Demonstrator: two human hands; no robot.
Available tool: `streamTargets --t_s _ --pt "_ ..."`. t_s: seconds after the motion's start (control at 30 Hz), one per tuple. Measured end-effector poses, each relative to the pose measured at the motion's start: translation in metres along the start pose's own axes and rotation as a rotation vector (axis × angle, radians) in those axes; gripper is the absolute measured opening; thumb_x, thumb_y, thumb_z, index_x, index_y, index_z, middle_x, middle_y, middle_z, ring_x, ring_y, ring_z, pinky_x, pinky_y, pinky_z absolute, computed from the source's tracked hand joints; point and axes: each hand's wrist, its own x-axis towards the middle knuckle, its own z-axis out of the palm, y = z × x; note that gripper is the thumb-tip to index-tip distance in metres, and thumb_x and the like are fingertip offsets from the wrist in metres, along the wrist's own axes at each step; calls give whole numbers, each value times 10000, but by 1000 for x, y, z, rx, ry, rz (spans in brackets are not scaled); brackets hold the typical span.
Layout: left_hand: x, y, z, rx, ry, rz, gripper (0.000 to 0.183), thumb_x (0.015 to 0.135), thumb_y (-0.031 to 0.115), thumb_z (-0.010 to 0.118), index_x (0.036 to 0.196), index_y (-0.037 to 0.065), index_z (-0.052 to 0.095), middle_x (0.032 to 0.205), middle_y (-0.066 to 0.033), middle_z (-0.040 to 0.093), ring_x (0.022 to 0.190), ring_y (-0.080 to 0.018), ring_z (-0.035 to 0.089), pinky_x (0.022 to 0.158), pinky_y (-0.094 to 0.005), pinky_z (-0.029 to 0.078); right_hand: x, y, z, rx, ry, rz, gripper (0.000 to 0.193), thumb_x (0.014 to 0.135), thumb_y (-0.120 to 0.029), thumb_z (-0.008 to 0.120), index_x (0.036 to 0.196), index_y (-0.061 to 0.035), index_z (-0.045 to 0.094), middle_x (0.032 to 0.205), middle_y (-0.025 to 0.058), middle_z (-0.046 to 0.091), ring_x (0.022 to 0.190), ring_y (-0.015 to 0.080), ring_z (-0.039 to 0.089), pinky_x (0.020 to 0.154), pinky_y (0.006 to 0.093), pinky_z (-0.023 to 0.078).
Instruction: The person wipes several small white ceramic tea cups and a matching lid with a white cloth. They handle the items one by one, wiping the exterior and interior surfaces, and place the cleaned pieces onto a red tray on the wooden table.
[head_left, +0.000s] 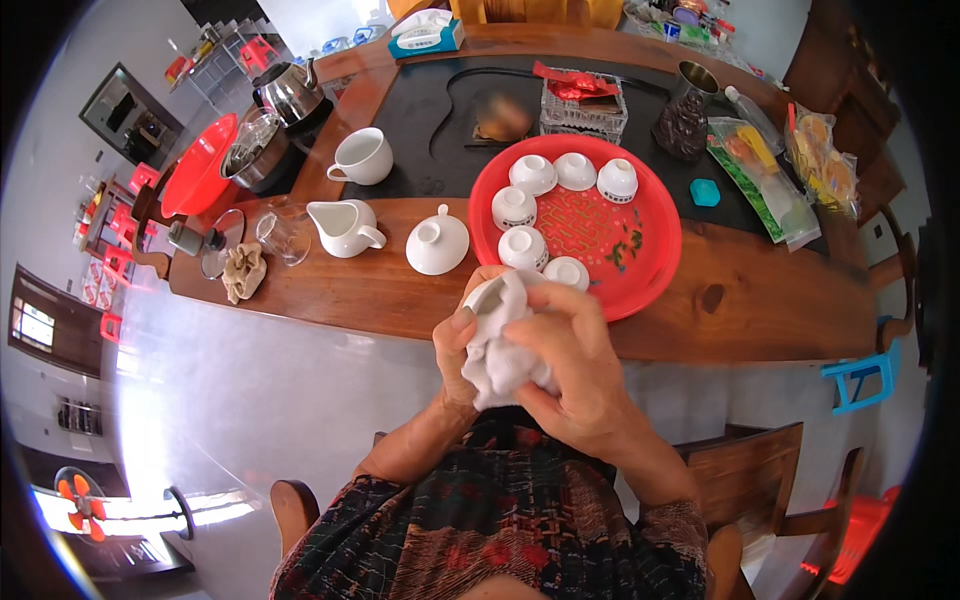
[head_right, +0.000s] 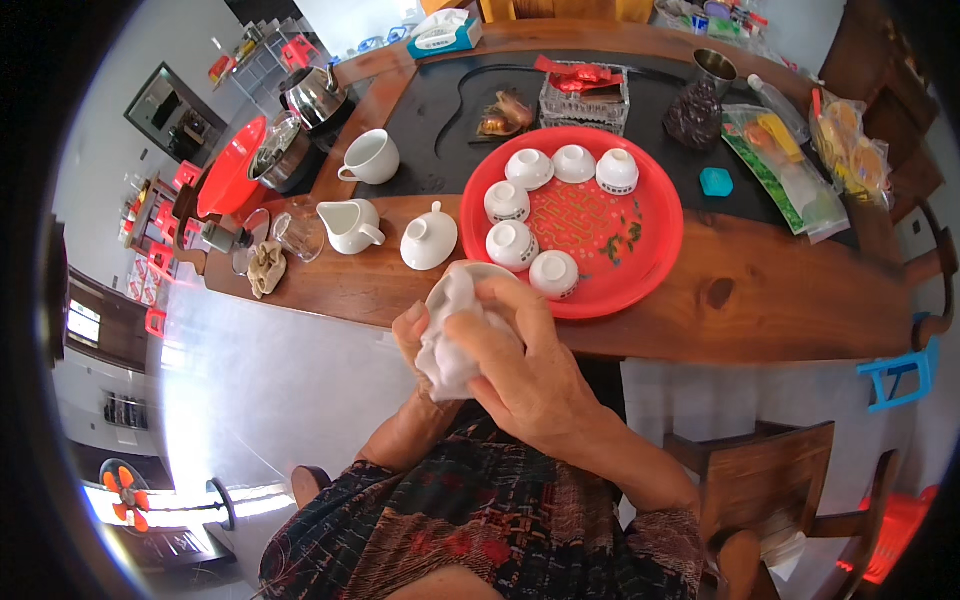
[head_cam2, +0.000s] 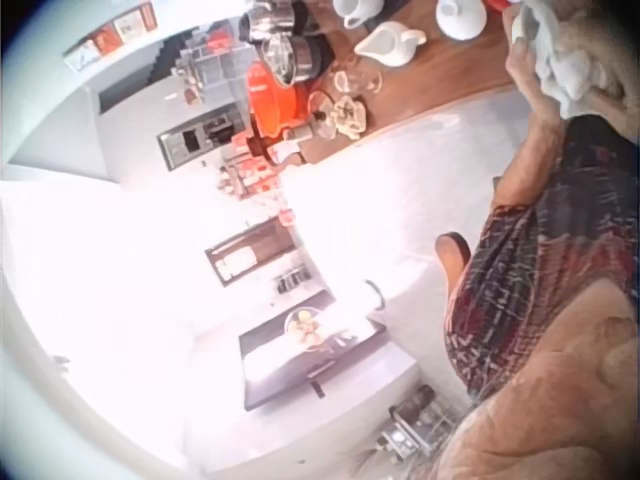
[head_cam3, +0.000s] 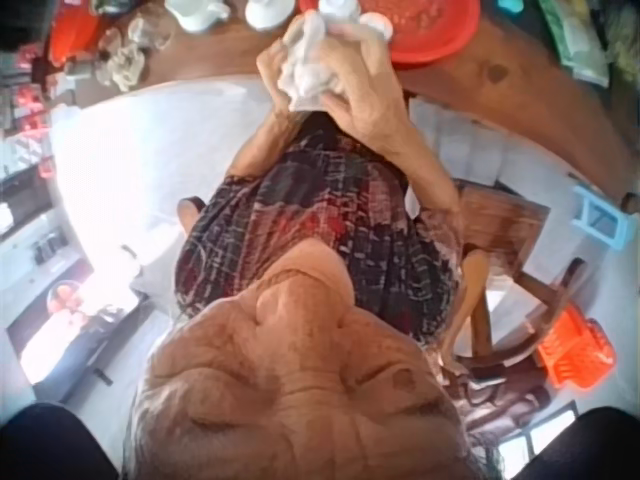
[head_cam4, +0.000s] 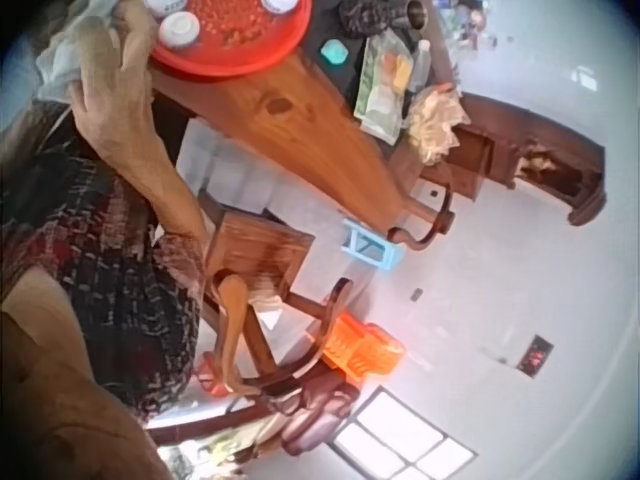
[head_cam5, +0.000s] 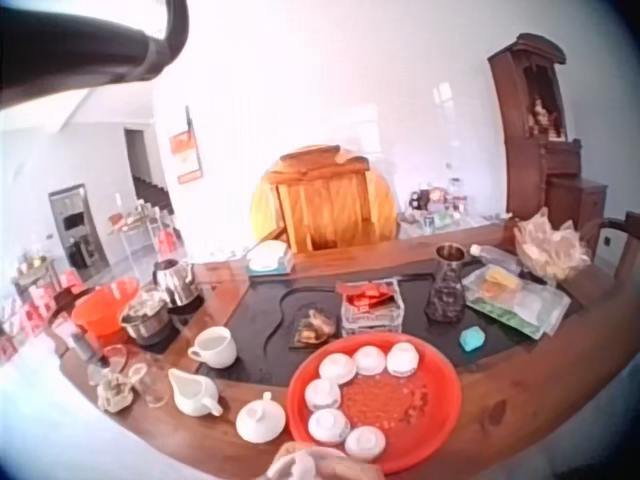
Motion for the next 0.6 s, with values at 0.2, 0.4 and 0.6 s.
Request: streamTargets --t_s 0.2,0.4,0.6 --pt "4 -5 3 236 53 173 610 701 446 542 1115 15 421 1008 -115 526 929 -195 542 830 -321 453 7 24 24 -263 241 25 300 746 -55 655 1033 -20 573 1077 108 500 880 261 522 682 349 475" --pt "6 3 -12 588 -35 295 673 701 502 623 1091 -10 426 994 -112 535 918 -164 534 809 -302 451 4 8 8 -298 -106 63 283 678 -52 670 957 -29 622 1031 87 528 845 252 542 688 354 479" --pt "6 3 -4 639 -126 406 754 688 531 676 1122 -7 377 1024 -126 540 905 -169 558 784 -301 471 -2 9 -5 300 -184 159 272 711 36 567 976 -12 609 1008 100 538 860 230 555 720 329 464"
